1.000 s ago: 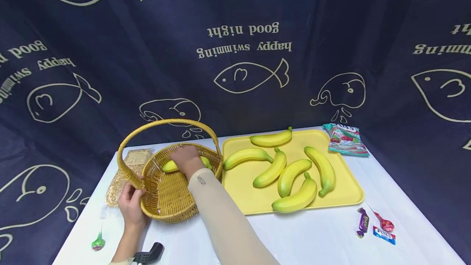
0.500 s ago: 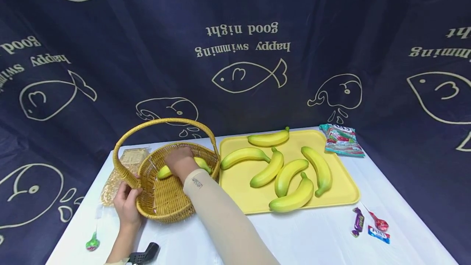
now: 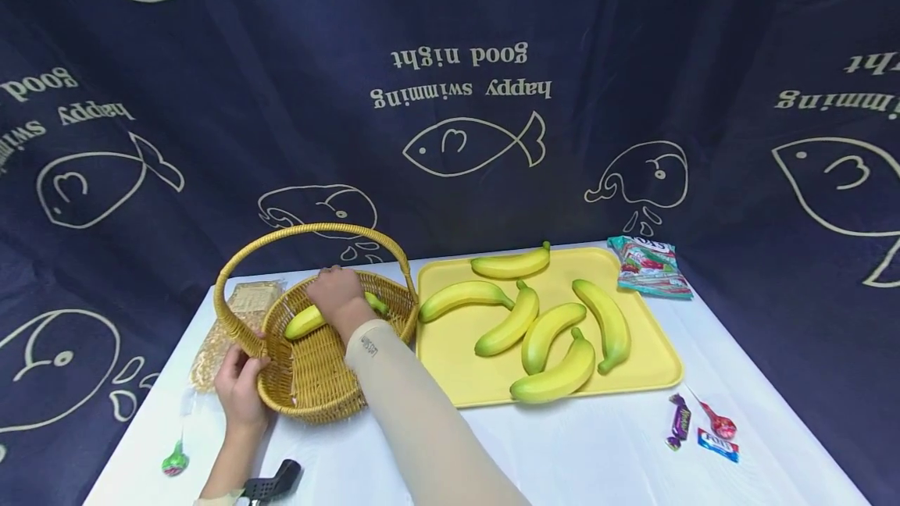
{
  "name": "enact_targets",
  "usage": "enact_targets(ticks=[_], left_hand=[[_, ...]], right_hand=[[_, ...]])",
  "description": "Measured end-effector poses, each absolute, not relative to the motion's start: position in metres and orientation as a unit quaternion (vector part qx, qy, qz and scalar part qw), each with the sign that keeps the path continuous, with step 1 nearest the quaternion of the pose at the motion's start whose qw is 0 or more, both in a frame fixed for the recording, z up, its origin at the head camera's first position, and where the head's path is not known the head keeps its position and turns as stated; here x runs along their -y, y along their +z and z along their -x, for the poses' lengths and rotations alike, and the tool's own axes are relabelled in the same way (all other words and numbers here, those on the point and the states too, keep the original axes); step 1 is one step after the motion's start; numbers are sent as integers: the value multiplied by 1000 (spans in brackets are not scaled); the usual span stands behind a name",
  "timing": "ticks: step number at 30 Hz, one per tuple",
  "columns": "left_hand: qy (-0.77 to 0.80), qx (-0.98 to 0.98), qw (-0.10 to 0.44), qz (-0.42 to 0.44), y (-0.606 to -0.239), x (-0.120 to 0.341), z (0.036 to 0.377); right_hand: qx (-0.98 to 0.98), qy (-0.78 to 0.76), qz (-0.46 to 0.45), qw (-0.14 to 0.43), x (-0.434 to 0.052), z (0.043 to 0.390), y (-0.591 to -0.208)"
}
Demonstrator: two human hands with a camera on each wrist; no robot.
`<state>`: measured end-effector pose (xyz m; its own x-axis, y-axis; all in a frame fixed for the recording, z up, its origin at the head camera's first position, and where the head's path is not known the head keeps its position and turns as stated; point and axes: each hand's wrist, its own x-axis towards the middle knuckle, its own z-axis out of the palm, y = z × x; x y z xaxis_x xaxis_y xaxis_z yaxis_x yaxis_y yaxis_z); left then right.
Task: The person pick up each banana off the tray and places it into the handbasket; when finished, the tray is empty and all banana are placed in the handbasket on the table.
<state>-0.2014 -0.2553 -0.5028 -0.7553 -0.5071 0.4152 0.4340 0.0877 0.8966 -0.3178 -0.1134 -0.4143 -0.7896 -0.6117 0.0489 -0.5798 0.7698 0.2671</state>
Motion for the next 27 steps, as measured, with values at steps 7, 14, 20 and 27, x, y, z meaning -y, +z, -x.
enact_targets(ticks=[7,14,20,27], left_hand=[[-688,637,346,-36,-501,253,206],[-682,642,344,-55,-500,255,203],[-688,637,343,-52,-500,254,202],[-687,641,339,-48,-501,255,202]], right_hand=[[948,-48,-316,9,91,313,-389],[931,60,-357,-46,47,298,-354],[884,124,-450,22,-9,274,-342],[861,249,-439,69,-82,266,-345]])
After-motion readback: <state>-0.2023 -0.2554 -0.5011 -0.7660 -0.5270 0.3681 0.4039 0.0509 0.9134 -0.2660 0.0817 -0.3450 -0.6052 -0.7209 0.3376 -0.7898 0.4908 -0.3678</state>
